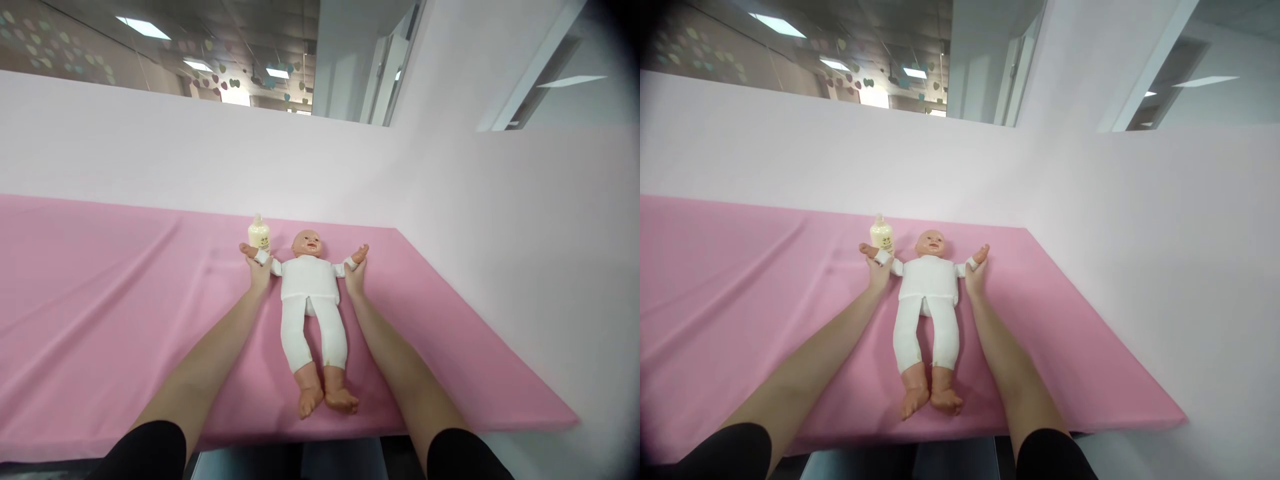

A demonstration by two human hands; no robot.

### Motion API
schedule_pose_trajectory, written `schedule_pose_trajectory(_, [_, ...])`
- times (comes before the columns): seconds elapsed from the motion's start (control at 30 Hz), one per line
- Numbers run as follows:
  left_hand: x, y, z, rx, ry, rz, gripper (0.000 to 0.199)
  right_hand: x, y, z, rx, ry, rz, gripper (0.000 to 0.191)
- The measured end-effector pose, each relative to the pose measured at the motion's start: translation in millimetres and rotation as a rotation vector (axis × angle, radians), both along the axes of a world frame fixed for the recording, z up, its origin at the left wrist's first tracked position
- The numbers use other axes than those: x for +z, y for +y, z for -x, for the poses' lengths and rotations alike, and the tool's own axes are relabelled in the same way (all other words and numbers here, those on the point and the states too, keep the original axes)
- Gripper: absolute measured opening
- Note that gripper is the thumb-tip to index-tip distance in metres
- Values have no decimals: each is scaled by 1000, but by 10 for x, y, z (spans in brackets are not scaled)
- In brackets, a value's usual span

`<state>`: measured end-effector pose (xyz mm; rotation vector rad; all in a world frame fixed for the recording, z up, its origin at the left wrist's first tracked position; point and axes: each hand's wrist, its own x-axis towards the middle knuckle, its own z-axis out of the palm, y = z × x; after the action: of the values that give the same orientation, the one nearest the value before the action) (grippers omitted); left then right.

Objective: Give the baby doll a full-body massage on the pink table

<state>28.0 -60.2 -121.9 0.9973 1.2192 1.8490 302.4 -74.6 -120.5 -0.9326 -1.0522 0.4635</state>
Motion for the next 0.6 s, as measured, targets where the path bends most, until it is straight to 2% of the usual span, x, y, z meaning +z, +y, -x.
schedule_pose_trajectory(0.07, [13, -20, -59, -76, 122, -41, 75, 33, -58, 66, 71, -39, -16, 77])
schedule_pose_trajectory(0.17, [2, -32, -135, -185, 307, -126, 64, 41, -98, 121, 185, -178, 5, 64])
schedule_pose_trajectory(0.23, [-25, -9, -176, -245, 438, -201, 57, 25, -79, 132, 210, -278, 28, 55])
schedule_pose_trajectory(0.4, [-110, 96, -213, -284, 710, -204, 55, -33, 19, 135, 277, -423, 72, 50])
schedule_pose_trajectory(0.5, [-91, 91, -203, -275, 757, -211, 56, -37, 16, 143, 252, -369, 98, 45])
schedule_pose_trajectory(0.6, [-14, 35, -183, -212, 626, -224, 52, 7, -20, 127, 167, -213, 87, 50])
